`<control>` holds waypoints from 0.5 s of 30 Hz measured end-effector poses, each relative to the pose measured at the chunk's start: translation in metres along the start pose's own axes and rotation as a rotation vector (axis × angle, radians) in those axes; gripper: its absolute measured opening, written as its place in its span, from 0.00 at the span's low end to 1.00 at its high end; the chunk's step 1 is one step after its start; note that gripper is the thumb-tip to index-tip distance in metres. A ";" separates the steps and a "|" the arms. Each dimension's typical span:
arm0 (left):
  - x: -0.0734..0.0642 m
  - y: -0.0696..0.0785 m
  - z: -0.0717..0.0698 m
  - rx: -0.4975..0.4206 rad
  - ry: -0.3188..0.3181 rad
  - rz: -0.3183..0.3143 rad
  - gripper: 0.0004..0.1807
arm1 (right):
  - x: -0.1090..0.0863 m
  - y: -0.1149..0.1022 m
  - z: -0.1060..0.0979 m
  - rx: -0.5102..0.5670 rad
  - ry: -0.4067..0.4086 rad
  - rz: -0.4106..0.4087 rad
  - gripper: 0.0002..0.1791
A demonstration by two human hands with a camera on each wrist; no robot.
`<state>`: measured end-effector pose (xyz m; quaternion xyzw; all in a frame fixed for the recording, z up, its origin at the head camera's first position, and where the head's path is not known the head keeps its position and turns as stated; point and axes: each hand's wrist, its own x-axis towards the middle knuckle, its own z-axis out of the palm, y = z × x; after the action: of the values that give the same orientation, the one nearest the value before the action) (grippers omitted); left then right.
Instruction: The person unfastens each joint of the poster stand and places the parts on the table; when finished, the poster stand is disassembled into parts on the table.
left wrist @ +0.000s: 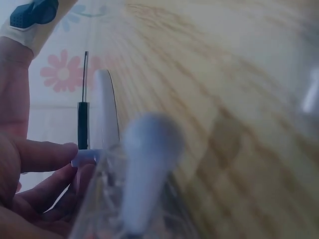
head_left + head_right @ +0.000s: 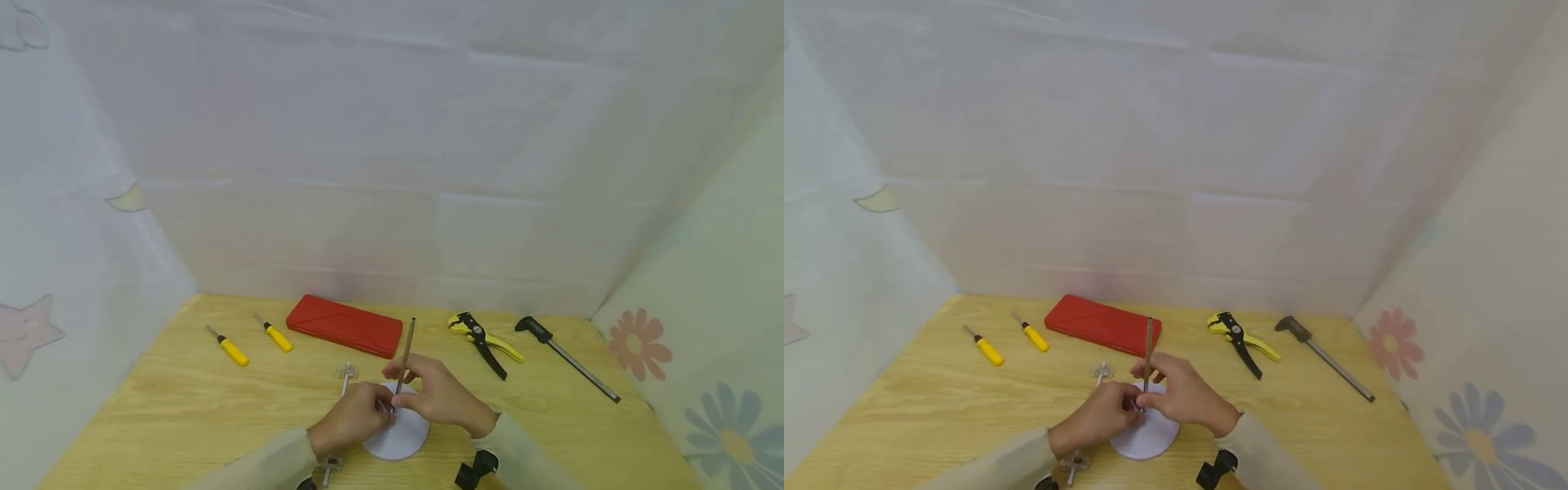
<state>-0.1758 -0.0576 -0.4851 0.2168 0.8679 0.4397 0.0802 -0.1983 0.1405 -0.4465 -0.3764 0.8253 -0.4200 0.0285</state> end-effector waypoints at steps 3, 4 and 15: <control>0.003 -0.001 0.001 0.005 -0.015 0.001 0.08 | -0.002 0.004 0.000 0.003 -0.010 0.013 0.22; 0.003 0.000 0.001 0.004 -0.021 -0.002 0.08 | -0.002 0.004 0.000 0.010 -0.015 0.023 0.22; 0.005 -0.002 -0.001 0.030 -0.002 0.018 0.04 | -0.002 0.006 0.003 -0.029 0.010 0.017 0.13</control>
<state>-0.1810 -0.0575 -0.4856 0.2260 0.8724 0.4271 0.0740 -0.1999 0.1421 -0.4531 -0.3678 0.8346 -0.4095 0.0225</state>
